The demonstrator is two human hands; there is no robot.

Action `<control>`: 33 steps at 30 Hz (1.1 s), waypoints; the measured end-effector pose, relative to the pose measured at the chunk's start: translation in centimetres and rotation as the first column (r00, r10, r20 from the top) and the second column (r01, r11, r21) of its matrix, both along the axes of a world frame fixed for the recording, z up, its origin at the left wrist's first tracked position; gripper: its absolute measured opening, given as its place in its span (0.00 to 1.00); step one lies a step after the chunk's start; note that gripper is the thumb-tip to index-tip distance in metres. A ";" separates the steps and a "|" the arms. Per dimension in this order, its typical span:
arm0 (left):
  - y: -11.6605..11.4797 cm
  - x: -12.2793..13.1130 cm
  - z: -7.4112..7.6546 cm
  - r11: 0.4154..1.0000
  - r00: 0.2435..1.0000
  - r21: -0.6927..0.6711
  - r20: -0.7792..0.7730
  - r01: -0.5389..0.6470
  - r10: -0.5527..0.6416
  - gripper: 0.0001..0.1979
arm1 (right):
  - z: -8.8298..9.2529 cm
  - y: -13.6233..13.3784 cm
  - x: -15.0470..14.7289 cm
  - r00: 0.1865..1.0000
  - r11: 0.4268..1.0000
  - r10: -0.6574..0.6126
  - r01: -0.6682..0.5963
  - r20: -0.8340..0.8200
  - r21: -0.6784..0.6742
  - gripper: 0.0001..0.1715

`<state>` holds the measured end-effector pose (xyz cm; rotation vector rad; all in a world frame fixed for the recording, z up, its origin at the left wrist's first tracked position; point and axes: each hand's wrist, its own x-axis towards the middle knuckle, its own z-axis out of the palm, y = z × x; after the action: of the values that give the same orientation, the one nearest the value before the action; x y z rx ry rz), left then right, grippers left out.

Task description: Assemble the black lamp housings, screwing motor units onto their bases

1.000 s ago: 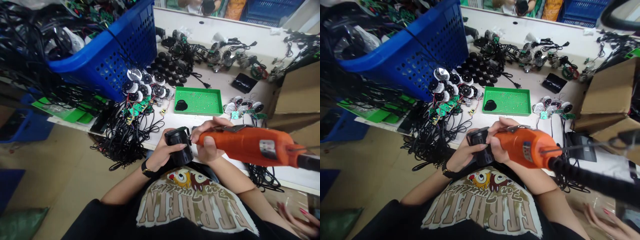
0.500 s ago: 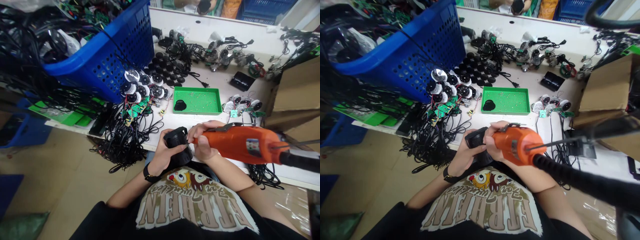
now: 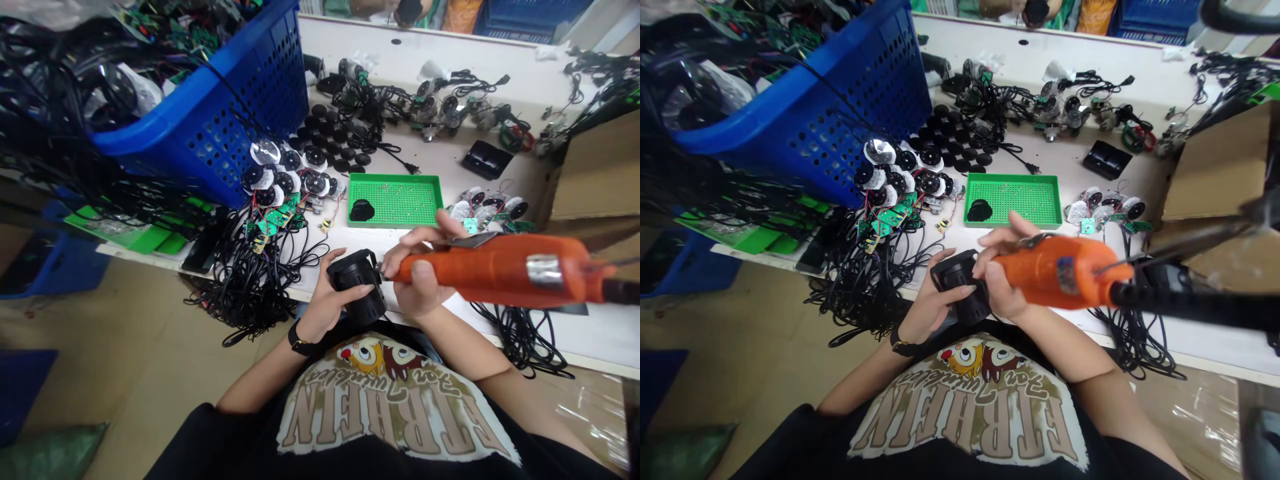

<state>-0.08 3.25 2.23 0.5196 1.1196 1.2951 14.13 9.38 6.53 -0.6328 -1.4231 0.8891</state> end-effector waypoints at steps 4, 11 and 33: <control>0.2 -0.7 -0.5 0.999 0.999 0.019 0.036 0.035 -0.036 0.42 | 1.7 1.7 -0.7 0.949 0.962 -0.245 0.263 -0.201 0.068 0.28; 0.0 -1.1 -1.6 0.996 0.995 0.055 0.070 0.068 -0.072 0.38 | 1.2 4.1 1.0 0.923 0.942 -0.305 0.329 -0.233 0.072 0.20; -0.6 -1.5 -1.4 0.988 0.973 0.030 0.173 0.150 -0.153 0.36 | -2.0 7.2 2.9 0.950 0.950 -0.313 0.312 -0.007 -0.016 0.28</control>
<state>-1.59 2.65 0.79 0.4843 0.9059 1.1933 17.00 16.53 4.58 -0.8374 -1.2639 0.6500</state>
